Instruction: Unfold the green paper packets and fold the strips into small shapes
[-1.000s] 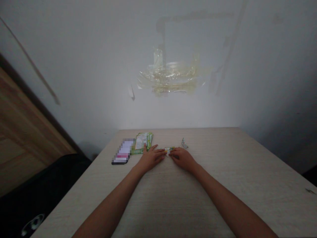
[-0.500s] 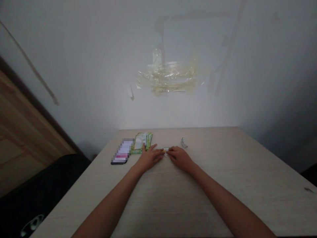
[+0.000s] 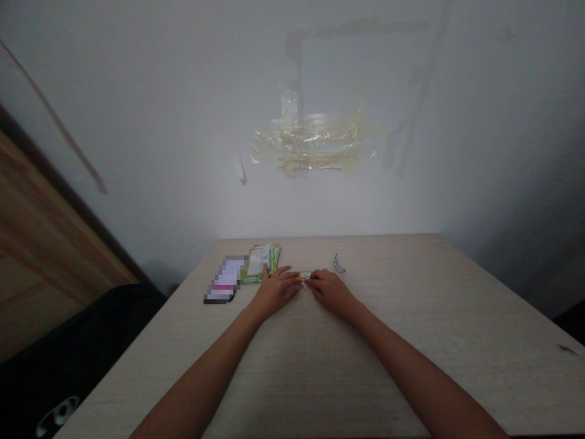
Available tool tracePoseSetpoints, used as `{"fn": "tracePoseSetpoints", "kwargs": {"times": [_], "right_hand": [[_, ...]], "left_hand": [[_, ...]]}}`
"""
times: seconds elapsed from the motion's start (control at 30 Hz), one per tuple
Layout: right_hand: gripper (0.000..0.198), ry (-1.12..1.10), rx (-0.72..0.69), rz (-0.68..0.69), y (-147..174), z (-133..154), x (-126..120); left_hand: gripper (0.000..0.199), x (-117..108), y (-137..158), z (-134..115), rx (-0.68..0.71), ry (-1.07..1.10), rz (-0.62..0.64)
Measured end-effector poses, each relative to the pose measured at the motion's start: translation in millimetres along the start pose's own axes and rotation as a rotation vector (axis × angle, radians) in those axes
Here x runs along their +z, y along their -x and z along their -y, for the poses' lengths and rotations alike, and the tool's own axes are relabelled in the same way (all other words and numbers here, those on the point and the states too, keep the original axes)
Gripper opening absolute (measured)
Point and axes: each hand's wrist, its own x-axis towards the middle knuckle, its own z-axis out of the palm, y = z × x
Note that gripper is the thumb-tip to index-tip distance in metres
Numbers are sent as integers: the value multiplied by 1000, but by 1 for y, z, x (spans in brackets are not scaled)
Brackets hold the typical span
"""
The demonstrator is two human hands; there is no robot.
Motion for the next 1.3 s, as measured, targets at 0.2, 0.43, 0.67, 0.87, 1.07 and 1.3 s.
{"fn": "tracePoseSetpoints", "kwargs": {"times": [0.2,0.43,0.67,0.87,1.07,1.3], "right_hand": [[32,30,10,17,0,0,2],[33,-22,-1,5,1,-1,2],[31,-78,8,-7,2,-2,0],[32,-112,20,-32,5,-5,5],[32,-102,14,-30,7,-9,7],[33,-71,-8,-11,6,-11,8]], "left_hand": [[20,-3,1,-9,-6,-61,-67],[24,-3,3,-13,3,-106,-56],[24,-6,2,-14,1,-121,-45],[25,-6,2,-16,-6,-126,-41],[26,-6,1,-16,-21,-156,-26],[25,-5,1,-17,-40,-189,-25]]}}
